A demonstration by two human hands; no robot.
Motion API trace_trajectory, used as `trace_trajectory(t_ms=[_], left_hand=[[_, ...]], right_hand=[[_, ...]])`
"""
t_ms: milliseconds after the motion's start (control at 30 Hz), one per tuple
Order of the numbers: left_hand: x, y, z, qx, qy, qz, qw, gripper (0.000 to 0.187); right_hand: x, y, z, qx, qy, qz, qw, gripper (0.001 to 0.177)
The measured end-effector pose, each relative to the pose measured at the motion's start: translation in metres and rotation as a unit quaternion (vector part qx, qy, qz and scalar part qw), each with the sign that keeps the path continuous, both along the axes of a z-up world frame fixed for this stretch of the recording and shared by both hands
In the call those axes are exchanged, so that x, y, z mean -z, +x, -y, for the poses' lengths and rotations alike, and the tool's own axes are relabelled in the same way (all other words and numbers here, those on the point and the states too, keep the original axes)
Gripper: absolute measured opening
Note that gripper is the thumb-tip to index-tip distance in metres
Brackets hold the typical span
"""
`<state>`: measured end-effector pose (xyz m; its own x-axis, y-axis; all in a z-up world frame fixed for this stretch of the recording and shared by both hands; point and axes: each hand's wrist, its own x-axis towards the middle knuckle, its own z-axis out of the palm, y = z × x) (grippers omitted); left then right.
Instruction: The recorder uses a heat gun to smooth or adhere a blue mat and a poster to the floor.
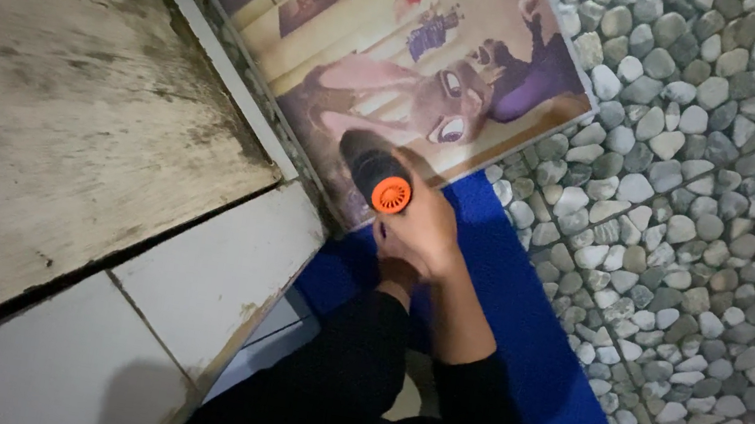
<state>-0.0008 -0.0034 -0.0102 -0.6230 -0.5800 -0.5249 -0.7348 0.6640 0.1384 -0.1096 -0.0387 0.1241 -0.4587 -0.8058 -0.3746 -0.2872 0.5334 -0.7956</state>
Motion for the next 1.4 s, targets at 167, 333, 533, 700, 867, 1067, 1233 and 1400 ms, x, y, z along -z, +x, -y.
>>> trace_trajectory(t_ms=[167, 333, 533, 700, 867, 1067, 1233, 1400], left_hand=[[0.013, 0.003, -0.008, 0.012, -0.026, -0.039, 0.999, 0.075], [0.015, 0.006, -0.003, 0.018, -0.050, -0.065, 0.996, 0.072], [-0.004, 0.000, 0.000, -0.049, 0.014, -0.044, 0.998, 0.081], [-0.005, 0.002, -0.001, -0.067, -0.001, -0.059, 0.996, 0.096], [0.003, 0.004, -0.006, -0.072, -0.061, -0.163, 0.982, 0.097], [-0.002, 0.001, -0.003, -0.092, -0.039, -0.165, 0.981, 0.095], [-0.006, 0.001, -0.002, -0.080, -0.051, -0.158, 0.983, 0.095], [-0.009, 0.002, -0.003, -0.093, -0.052, -0.185, 0.977, 0.092]], right_hand=[[-0.018, 0.002, 0.015, 0.004, 0.008, -0.037, 0.999, 0.091], [-0.008, -0.010, 0.011, -0.088, 0.108, -0.004, 0.990, 0.089], [-0.006, -0.016, 0.005, 0.047, 0.005, -0.055, 0.997, 0.092], [0.019, -0.035, -0.008, 0.046, -0.008, -0.029, 0.998, 0.088], [0.012, -0.043, -0.004, 0.091, -0.105, -0.051, 0.989, 0.086], [0.056, -0.057, -0.031, 0.069, -0.098, -0.006, 0.993, 0.076], [0.030, -0.054, -0.021, 0.187, 0.000, -0.051, 0.981, 0.060], [0.046, -0.065, -0.037, 0.065, -0.114, -0.025, 0.991, 0.082]])
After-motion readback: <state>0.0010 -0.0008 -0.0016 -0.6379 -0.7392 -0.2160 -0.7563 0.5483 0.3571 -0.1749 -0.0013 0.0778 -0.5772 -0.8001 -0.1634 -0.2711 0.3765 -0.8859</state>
